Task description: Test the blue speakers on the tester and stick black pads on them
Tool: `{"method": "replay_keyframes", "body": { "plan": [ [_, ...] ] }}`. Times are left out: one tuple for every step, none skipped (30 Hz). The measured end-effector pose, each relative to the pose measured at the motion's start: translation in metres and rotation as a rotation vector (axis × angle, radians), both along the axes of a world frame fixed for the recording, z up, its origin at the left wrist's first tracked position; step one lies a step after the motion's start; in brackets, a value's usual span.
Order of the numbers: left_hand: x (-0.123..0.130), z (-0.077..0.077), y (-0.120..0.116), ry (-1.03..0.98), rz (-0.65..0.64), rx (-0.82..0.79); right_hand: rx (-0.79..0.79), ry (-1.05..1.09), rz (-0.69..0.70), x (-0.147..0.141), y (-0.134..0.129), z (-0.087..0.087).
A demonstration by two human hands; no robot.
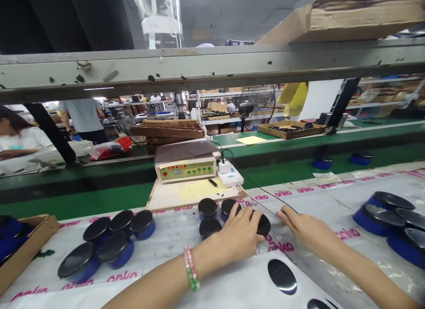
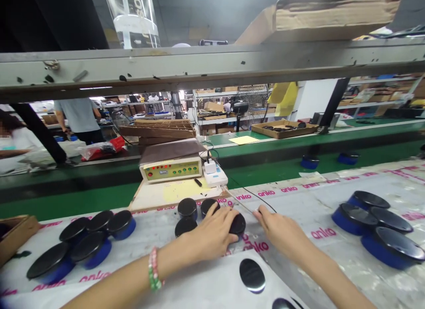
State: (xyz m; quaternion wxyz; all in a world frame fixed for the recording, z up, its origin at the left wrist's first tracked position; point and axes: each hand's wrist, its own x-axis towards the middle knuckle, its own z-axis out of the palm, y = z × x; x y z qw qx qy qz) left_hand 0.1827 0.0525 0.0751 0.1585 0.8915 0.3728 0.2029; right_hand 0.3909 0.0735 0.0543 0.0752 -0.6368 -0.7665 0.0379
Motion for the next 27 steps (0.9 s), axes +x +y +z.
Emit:
{"method": "replay_keyframes", "body": {
  "plan": [
    [-0.009, 0.003, -0.002, 0.001, 0.027, 0.009, -0.005, 0.014, -0.001, 0.0, -0.004, 0.004],
    [-0.021, 0.006, -0.007, -0.009, 0.079, 0.015, -0.015, 0.046, 0.014, -0.003, -0.009, 0.008],
    [-0.035, 0.009, -0.012, -0.023, 0.151, 0.011, -0.017, 0.091, 0.051, -0.007, -0.016, 0.012],
    [-0.049, 0.01, -0.019, -0.041, 0.246, -0.01, -0.003, 0.141, 0.114, -0.013, -0.024, 0.015],
    [-0.063, 0.01, -0.025, -0.051, 0.341, -0.054, 0.03, 0.182, 0.198, -0.02, -0.031, 0.018],
    [-0.076, 0.007, -0.031, -0.061, 0.407, -0.12, 0.08, 0.206, 0.294, -0.03, -0.037, 0.019],
    [-0.086, 0.002, -0.035, -0.094, 0.435, -0.187, 0.147, 0.204, 0.386, -0.041, -0.041, 0.02],
    [-0.094, -0.004, -0.039, -0.139, 0.437, -0.236, 0.217, 0.174, 0.465, -0.052, -0.044, 0.018],
    [-0.098, -0.01, -0.042, -0.195, 0.428, -0.265, 0.278, 0.128, 0.523, -0.064, -0.045, 0.016],
    [-0.101, -0.017, -0.044, -0.251, 0.418, -0.272, 0.327, 0.079, 0.557, -0.075, -0.044, 0.012],
    [-0.102, -0.022, -0.045, -0.295, 0.416, -0.261, 0.369, 0.037, 0.572, -0.085, -0.043, 0.007],
    [-0.102, -0.026, -0.047, -0.322, 0.424, -0.246, 0.401, 0.005, 0.581, -0.092, -0.041, 0.002],
    [-0.101, -0.029, -0.048, -0.331, 0.43, -0.239, 0.419, -0.013, 0.589, -0.098, -0.039, -0.002],
    [-0.101, -0.031, -0.05, -0.334, 0.421, -0.241, 0.427, -0.017, 0.598, -0.1, -0.037, -0.007],
    [-0.101, -0.033, -0.052, -0.341, 0.405, -0.249, 0.428, -0.007, 0.604, -0.101, -0.036, -0.01],
    [-0.102, -0.033, -0.054, -0.348, 0.386, -0.262, 0.423, 0.008, 0.607, -0.099, -0.035, -0.012],
    [-0.104, -0.034, -0.055, -0.353, 0.367, -0.278, 0.416, 0.025, 0.611, -0.097, -0.035, -0.013],
    [-0.106, -0.033, -0.056, -0.354, 0.351, -0.296, 0.406, 0.043, 0.613, -0.094, -0.035, -0.013],
    [-0.108, -0.033, -0.057, -0.352, 0.343, -0.317, 0.382, 0.061, 0.613, -0.091, -0.035, -0.012],
    [-0.11, -0.032, -0.057, -0.349, 0.34, -0.336, 0.343, 0.079, 0.61, -0.089, -0.036, -0.009],
    [-0.112, -0.029, -0.057, -0.349, 0.343, -0.348, 0.292, 0.101, 0.602, -0.087, -0.037, -0.006],
    [-0.113, -0.026, -0.057, -0.355, 0.353, -0.351, 0.238, 0.135, 0.586, -0.087, -0.038, -0.001],
    [-0.113, -0.022, -0.057, -0.361, 0.364, -0.345, 0.187, 0.186, 0.564, -0.086, -0.039, 0.004],
    [-0.112, -0.017, -0.057, -0.367, 0.37, -0.328, 0.143, 0.252, 0.535, -0.087, -0.041, 0.011],
    [-0.109, -0.011, -0.058, -0.369, 0.363, -0.306, 0.107, 0.325, 0.51, -0.088, -0.043, 0.018],
    [-0.105, -0.005, -0.059, -0.367, 0.343, -0.279, 0.08, 0.397, 0.495, -0.09, -0.046, 0.026],
    [-0.1, 0.001, -0.06, -0.367, 0.316, -0.255, 0.055, 0.461, 0.495, -0.093, -0.049, 0.033]
  ]
}}
